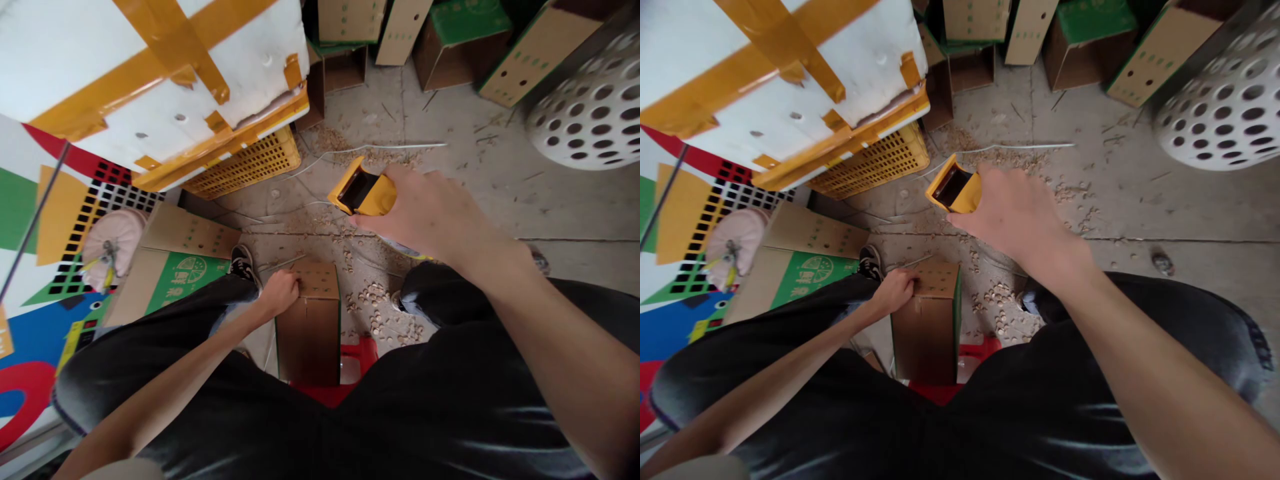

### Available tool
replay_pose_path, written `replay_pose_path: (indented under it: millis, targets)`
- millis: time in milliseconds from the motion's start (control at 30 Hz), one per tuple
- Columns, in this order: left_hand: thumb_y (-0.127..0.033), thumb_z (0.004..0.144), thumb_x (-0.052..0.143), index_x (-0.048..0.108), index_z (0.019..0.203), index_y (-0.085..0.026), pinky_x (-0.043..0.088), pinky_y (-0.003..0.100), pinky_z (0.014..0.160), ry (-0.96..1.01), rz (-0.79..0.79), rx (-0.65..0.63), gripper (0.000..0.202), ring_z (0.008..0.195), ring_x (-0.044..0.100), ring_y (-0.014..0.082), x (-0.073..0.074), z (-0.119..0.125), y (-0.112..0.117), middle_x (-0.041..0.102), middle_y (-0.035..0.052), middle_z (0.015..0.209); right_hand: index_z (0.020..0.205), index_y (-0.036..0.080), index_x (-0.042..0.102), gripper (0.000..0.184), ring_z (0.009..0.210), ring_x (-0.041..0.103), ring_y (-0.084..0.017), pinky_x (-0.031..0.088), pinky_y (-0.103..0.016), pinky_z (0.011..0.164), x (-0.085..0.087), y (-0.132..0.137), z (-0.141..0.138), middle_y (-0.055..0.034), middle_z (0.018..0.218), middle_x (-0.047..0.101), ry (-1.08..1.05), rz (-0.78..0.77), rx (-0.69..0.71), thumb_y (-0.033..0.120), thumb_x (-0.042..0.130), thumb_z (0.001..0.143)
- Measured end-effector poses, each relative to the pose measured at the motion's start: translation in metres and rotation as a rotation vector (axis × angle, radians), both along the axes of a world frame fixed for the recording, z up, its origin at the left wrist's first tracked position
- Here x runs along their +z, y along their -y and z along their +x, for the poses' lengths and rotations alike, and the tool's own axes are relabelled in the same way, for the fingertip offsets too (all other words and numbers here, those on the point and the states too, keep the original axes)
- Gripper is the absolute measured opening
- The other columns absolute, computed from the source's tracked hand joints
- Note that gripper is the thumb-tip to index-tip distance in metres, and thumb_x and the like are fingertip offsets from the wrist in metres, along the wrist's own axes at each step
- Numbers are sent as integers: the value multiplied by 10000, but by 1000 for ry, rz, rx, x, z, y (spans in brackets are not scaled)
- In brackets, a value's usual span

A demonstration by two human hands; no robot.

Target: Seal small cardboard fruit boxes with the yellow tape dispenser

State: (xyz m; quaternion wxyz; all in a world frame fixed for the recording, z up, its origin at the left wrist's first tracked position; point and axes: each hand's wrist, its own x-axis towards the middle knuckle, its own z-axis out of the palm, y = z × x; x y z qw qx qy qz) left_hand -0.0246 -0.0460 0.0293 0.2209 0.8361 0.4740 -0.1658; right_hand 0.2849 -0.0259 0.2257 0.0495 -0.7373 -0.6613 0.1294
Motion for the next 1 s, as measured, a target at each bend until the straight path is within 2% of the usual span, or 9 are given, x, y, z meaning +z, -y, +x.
replay_pose_path:
  millis: [233,333,533,700,1000]
  targets:
    - [-131,953,432,813,961,-145,453,442,1078,8,50,-22,381,1074,711,288,-6,-2,-12,797,160,1018,1149,209,639,566,937,724,-430,538,-479,759,1,-1,0,-144,979,750,13,-5,2,645,726,798]
    - [-153,977,417,796,967,-140,462,457,1027,-24,80,-14,380,1112,698,313,-4,1,-12,791,175,1058,1149,207,639,574,935,726,-436,537,-477,746,0,-1,1,-145,979,753,18,-2,-10,655,719,799]
    - [-193,1024,388,768,917,-127,480,431,983,-57,102,-1,400,1046,707,303,-1,8,-4,781,186,985,1127,213,645,547,913,727,-425,528,-463,726,2,1,3,-142,969,749,4,21,2,653,702,807]
    - [-241,1034,406,766,967,-148,493,391,963,-39,104,34,378,1041,714,275,-3,9,2,790,158,997,1162,201,639,573,913,724,-422,527,-465,739,0,0,2,-150,963,748,27,-8,-4,648,706,810]
    - [-304,1035,405,774,933,-138,505,368,912,-76,83,97,418,1012,736,280,-9,5,-3,788,175,1000,1137,214,644,572,909,727,-419,505,-439,706,-3,-1,2,-149,965,748,35,7,-10,677,713,809]
